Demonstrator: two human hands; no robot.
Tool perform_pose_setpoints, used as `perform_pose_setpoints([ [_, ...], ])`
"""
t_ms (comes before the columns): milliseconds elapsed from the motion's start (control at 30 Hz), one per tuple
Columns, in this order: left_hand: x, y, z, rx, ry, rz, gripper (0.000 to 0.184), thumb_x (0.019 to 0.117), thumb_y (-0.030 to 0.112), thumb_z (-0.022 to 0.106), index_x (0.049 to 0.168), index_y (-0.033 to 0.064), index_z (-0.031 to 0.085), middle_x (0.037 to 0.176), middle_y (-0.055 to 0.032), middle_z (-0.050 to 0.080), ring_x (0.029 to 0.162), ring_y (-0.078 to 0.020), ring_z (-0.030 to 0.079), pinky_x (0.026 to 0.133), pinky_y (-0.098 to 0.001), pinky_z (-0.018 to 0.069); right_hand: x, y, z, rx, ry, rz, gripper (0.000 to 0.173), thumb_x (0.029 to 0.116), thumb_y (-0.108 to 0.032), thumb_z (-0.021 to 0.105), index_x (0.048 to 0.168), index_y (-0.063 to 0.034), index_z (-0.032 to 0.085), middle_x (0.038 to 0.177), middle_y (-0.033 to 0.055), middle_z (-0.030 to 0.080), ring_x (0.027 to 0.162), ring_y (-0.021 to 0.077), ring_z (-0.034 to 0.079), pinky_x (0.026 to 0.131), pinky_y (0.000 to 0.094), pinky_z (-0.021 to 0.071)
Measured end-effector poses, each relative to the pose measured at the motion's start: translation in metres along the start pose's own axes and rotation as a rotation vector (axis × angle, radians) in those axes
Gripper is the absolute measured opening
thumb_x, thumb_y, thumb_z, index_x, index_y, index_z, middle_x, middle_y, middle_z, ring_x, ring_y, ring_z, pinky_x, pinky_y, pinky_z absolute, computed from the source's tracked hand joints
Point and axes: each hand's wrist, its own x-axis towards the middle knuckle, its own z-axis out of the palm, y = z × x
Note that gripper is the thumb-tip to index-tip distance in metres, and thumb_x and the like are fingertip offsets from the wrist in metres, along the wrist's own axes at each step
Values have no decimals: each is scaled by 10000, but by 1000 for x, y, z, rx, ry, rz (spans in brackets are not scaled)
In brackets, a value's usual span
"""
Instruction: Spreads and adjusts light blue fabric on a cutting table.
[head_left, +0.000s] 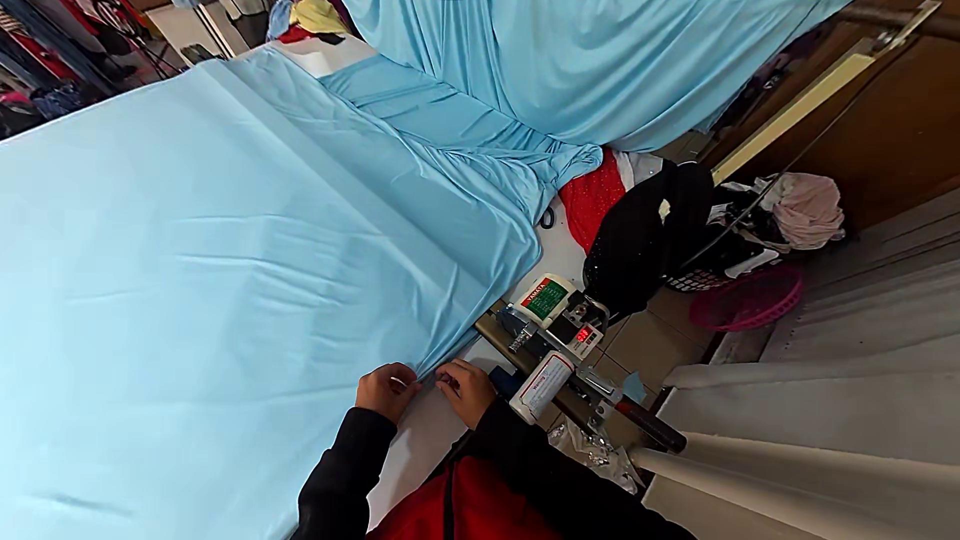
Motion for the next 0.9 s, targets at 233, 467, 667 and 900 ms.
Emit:
perform_pose_setpoints([
  [233,-7,19,-1,226,184,119,231,880,132,684,1094,54,725,922,-79,760,723,-228,721,705,-486,600,-2,5,0,7,7,-58,264,1010,-225,593,1180,-100,752,969,87,733,799,188,695,783,363,594],
  [467,-8,13,4,240,339,256,219,853,139,703,1051,50,732,929,-89,763,855,-257,750,781,-498,611,7,-22,-5,-161,-148,-102,345,1064,-262,498,1340,-140,666,1032,120,746,929,272,731,855,471,584],
  [667,-12,19,7,276,366,308,207,848,111,710,1043,44,721,904,-104,756,795,-265,752,725,-492,621,40,-70,-12,-445,-505,140,353,1072,-291,467,1204,-41,678,1107,200,710,1063,394,677,877,590,520],
  [900,-11,15,5,177,302,309,243,844,100,692,1073,22,721,915,-119,754,817,-274,751,763,-496,620,39,-97,-19,-534,-536,191,297,1056,-171,505,1196,22,681,1153,238,697,1099,418,664,915,594,515],
])
